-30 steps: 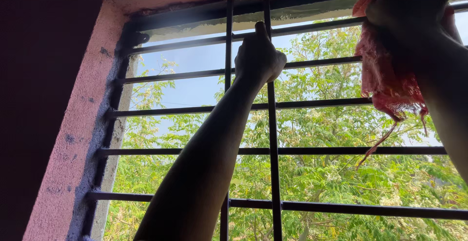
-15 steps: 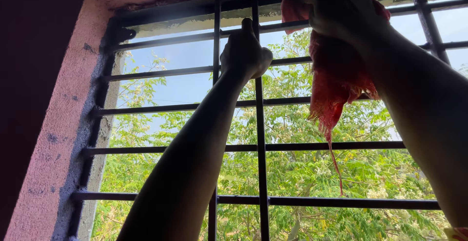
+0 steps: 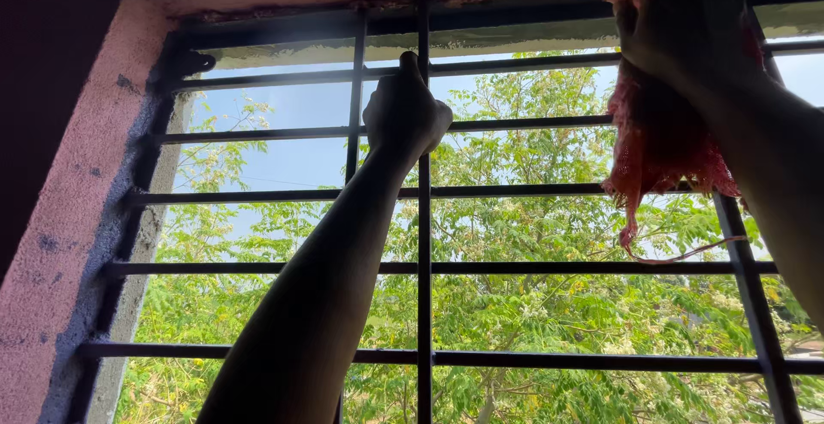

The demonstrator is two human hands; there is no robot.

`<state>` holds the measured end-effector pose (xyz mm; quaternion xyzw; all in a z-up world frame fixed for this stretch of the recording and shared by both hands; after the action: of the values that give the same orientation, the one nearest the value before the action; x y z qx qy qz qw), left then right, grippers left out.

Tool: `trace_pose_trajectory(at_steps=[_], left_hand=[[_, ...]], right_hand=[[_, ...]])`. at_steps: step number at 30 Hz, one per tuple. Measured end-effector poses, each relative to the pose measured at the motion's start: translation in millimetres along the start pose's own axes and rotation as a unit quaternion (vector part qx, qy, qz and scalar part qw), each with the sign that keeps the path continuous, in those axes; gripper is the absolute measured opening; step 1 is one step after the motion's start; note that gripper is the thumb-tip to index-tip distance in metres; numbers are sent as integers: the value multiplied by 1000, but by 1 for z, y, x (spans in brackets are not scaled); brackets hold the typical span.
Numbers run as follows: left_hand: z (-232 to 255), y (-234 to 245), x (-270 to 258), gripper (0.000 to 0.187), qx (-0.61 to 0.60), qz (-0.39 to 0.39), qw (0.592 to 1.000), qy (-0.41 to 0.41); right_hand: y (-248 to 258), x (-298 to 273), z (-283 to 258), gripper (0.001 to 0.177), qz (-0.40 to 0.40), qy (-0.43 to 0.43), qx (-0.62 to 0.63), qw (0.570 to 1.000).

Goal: The person wipes the metal bars of a window grille with a red cloth. They then dip the cloth into a bucket of water, wring it out, and resume wiping the grille bars and the window sill.

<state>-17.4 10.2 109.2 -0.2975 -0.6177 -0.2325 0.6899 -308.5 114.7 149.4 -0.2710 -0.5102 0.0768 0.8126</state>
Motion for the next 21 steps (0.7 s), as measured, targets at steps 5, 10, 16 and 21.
trace_pose_trajectory(at_steps=[5, 10, 16, 21], left_hand=[[-3, -9, 0, 45, -2, -15, 1000, -1], [-4, -13, 3, 49, -4, 11, 1000, -23], [-4, -15, 4, 55, -3, 22, 1000, -18], [-7, -14, 2, 56, -2, 9, 1000, -14]], right_hand=[[-4, -5, 15, 21, 8, -3, -9, 1000], [19, -16, 14, 19, -2, 25, 10, 1000], [88, -30, -38, 20, 22, 115, 110, 987], [85, -27, -69, 15, -133, 30, 108, 985]])
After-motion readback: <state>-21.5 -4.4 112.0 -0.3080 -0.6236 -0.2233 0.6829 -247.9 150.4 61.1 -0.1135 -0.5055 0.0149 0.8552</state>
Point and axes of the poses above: each hand's wrist, its own x-axis towards the middle knuckle, its own y-axis out of the back of the hand, z = x × y, the point moved 8 cm from there along x, towards the middle knuckle, and after that the axes turned 5 degrees about z, right-handed, at the moved point
